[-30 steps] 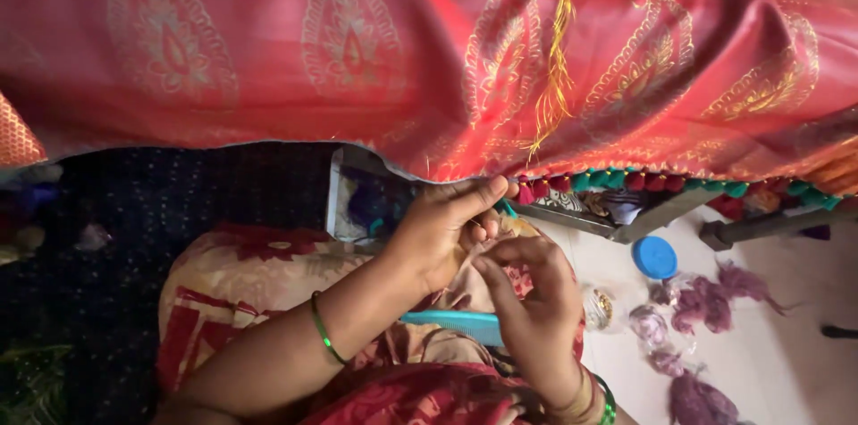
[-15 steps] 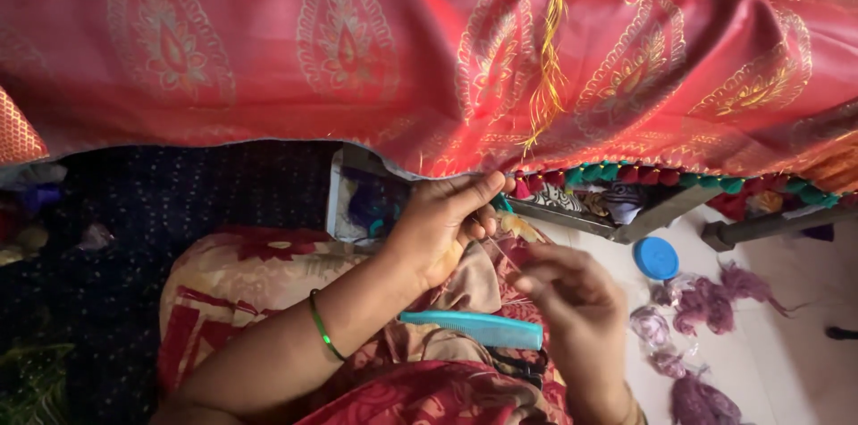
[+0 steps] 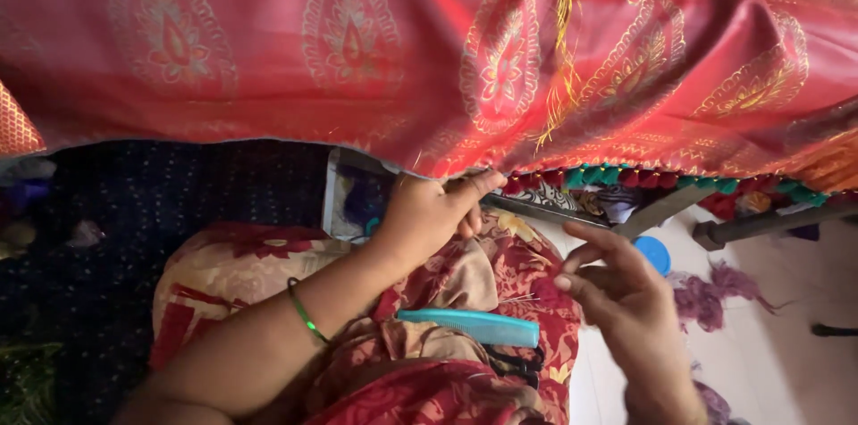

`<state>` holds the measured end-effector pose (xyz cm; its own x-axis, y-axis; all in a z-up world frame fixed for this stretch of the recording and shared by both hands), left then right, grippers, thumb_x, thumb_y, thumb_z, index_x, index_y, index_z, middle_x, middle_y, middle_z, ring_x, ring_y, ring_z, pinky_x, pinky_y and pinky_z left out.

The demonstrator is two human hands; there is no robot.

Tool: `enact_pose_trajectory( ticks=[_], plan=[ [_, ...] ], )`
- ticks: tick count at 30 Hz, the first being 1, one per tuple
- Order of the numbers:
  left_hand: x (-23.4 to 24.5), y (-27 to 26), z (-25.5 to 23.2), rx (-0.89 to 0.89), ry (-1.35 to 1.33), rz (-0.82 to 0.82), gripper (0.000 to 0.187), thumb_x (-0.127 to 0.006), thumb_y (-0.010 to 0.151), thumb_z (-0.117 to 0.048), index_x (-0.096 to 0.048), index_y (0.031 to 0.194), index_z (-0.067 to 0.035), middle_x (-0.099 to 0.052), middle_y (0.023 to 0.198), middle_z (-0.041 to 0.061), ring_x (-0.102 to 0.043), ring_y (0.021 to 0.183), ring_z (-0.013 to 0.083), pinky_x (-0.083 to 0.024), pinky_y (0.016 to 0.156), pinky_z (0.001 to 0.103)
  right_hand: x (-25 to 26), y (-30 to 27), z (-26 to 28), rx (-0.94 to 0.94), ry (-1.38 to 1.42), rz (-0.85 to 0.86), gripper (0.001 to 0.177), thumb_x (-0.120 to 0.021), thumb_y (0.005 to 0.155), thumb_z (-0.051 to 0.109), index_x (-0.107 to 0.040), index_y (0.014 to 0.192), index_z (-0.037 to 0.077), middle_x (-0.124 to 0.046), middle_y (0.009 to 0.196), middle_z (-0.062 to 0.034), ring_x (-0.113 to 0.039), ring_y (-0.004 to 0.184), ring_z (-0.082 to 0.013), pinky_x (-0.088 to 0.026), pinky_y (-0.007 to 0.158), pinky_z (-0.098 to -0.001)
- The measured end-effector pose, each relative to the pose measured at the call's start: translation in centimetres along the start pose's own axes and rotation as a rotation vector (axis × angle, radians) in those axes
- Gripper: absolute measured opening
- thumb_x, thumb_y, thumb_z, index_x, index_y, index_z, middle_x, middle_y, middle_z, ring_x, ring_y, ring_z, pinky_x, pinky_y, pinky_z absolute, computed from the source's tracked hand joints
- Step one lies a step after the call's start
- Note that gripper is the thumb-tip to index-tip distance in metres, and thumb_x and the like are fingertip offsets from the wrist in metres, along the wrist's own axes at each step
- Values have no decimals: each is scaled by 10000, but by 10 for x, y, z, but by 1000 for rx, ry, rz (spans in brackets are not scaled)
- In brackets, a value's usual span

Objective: The recorder is tying and trimming decorative tassels along the edge of a piece of red fabric.

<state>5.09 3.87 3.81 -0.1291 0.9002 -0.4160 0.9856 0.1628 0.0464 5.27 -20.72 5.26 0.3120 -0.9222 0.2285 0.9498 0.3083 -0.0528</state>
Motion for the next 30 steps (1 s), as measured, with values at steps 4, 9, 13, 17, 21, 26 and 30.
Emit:
enact_pose_trajectory(
  ticks=[4,9,13,17,21,26,30],
  plan=[
    [3,-4,-18,-189,273,18,288,-746,927,-114,-665,1177,4,-697,787,27,-573,481,76,-478,419,255,-4,-11,69,416,-684,-69,532,-832,727,133,-704,1242,101,-678,1039,-34,-566,622,-102,-504,595,-253],
    [1,-3,-24,-226,313,60,316,-746,933,-109,-641,1209,2,-691,788,28,-569,457,76,-480,410,255,3,-14,81,239,-914,52,326,-804,835,149,-798,1160,157,-734,1059,11,-638,627,-111,-516,581,-259],
    [5,3,-18,-49,235,92,326,-762,904,-125,-635,1177,1,-662,714,37,-565,444,78,-464,392,266,4,-15,109,346,-816,12,255,-832,777,94,-825,1032,105,-664,903,-21,-621,742,-167,-479,578,-309],
    [5,7,-9,7,98,181,273,-761,903,-133,-646,1096,22,-744,836,18,-545,465,81,-446,401,263,-28,-13,158,738,-793,29,182,-778,802,36,-756,975,87,-661,910,-40,-667,835,-173,-530,749,-300],
    [0,8,-6,189,-64,277,337,-855,854,-90,-687,1123,22,-657,856,48,-511,569,81,-353,445,238,-43,8,158,758,-782,72,194,-782,794,-12,-755,972,59,-657,882,-61,-674,795,-190,-525,715,-309],
    [-8,6,-22,71,-286,410,477,-844,784,-63,-685,1233,-31,-746,1162,50,-720,1051,125,-594,914,272,-66,19,156,733,-795,147,181,-766,789,-27,-761,951,55,-661,877,-66,-692,785,-200,-538,691,-316],
    [-8,8,-15,145,-276,434,443,-831,810,-37,-704,1230,22,-752,1160,126,-722,1068,221,-587,955,352,-73,17,159,778,-787,138,167,-773,798,-10,-762,946,66,-670,900,-60,-712,826,-192,-555,710,-319]
  ],
)
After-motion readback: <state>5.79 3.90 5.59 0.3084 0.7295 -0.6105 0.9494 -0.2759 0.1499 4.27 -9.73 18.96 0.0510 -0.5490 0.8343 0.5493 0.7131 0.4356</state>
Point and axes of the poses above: each hand's wrist, its own y-axis towards the middle knuckle, its own x-axis out of the back of the hand, z = x × y, the point moved 6 cm from there along y, towards the middle knuckle
